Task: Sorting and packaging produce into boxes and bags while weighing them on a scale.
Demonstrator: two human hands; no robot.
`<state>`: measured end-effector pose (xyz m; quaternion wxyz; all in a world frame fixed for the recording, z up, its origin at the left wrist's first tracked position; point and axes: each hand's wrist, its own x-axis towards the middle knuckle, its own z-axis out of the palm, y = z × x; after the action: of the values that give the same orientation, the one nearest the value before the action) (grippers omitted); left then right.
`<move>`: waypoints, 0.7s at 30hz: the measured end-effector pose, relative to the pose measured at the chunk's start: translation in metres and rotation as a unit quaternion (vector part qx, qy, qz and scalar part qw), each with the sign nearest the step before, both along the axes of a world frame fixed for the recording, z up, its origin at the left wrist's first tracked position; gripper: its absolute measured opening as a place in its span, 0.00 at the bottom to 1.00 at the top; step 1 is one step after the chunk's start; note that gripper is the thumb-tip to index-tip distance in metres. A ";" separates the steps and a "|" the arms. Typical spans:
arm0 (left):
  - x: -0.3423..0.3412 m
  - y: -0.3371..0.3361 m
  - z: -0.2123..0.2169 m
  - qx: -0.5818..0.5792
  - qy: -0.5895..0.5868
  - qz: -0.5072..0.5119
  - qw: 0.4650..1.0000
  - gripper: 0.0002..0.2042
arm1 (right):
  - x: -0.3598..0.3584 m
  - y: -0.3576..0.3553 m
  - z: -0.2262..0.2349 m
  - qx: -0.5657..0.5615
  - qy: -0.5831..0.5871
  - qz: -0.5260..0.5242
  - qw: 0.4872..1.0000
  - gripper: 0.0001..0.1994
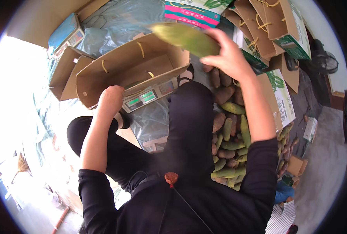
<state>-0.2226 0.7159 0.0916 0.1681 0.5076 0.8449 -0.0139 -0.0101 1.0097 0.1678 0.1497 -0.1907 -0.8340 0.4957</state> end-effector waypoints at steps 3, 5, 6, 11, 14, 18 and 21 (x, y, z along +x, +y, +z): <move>-0.004 0.000 -0.007 0.038 0.015 -0.040 0.998 0.08 | -0.057 -0.020 -0.002 0.179 -0.034 0.039 0.983 0.31; -0.010 -0.003 -0.011 0.013 0.024 -0.075 0.997 0.07 | -0.090 -0.040 -0.007 0.235 -0.084 0.069 0.966 0.31; -0.014 -0.009 -0.017 0.028 0.022 -0.069 0.997 0.07 | -0.106 -0.052 -0.014 0.249 -0.119 0.084 0.958 0.31; -0.002 0.000 0.005 0.021 -0.026 -0.029 0.999 0.10 | -0.131 -0.085 -0.049 0.303 -0.219 0.108 0.921 0.17; -0.006 0.002 -0.002 0.021 -0.028 -0.047 0.998 0.10 | -0.127 -0.082 -0.064 0.263 -0.312 0.163 0.898 0.20; 0.003 0.012 0.009 -0.041 -0.068 -0.009 0.997 0.11 | -0.097 -0.074 -0.058 0.133 -0.169 0.056 0.975 0.21; 0.003 0.010 0.012 -0.040 -0.068 0.009 0.997 0.11 | -0.052 -0.065 -0.049 0.013 0.049 -0.004 0.999 0.18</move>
<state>-0.2196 0.7256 0.1032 0.2456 0.4928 0.8347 -0.0116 -0.0625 0.9450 0.1185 0.1948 -0.1674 -0.8311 0.4932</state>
